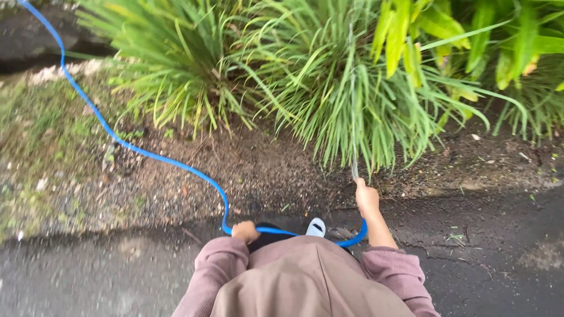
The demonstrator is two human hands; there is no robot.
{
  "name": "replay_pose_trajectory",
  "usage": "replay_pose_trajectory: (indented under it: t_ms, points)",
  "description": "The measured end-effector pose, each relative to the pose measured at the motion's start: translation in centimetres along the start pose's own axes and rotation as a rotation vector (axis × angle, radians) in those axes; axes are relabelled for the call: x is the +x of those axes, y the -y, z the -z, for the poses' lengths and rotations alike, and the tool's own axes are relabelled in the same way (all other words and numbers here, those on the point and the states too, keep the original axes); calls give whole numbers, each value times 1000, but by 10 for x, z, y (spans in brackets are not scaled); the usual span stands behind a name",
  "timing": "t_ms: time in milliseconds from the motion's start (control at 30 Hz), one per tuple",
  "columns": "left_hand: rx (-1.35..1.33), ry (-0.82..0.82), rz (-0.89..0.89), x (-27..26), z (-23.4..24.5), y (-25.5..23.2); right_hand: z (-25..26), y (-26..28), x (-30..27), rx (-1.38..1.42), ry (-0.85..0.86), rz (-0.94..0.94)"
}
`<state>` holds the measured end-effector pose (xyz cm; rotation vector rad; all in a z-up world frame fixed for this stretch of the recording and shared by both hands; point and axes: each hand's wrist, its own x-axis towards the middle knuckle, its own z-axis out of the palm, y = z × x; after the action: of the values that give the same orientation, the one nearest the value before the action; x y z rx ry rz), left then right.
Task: Watering a row of green plants in a garden bed using a blue garden hose while walking along the path.
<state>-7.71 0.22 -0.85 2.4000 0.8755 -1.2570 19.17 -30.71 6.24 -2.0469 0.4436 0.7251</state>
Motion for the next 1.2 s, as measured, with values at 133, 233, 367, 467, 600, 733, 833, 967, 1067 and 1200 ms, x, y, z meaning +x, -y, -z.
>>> replay_pose_trajectory:
  t_ms: [133, 233, 367, 467, 600, 733, 833, 967, 1067, 1200]
  points:
    - [-38, -16, 16, -13, -8, -4, -10, 12, -22, -125, 65, 33]
    - [-42, -10, 5, -21, -11, -9, -23, 7, -13, -265, 98, 69]
    - [-32, -15, 2, -26, -19, -12, -38, 7, -10, -384, 136, 178]
    - [-34, -7, 14, -32, -25, -11, -37, 28, -40, -494, 174, 198]
    - [-21, 11, 1, -39, -36, -3, -35, 50, -70, -596, 174, 185]
    - [-14, 16, 19, -36, -63, 4, -42, 43, -73, -583, 175, 221]
    - [-12, 38, 77, -49, -76, 11, -47, 38, -71, -604, 186, 252]
    - [37, 60, 33, -62, -97, 21, -54, 34, -64, -498, 194, 289]
    - [29, 69, 36, -78, -116, 30, -55, 45, -91, -465, 198, 300]
    - [41, 67, 25, -100, -143, 43, -54, 57, -130, -248, 198, 284]
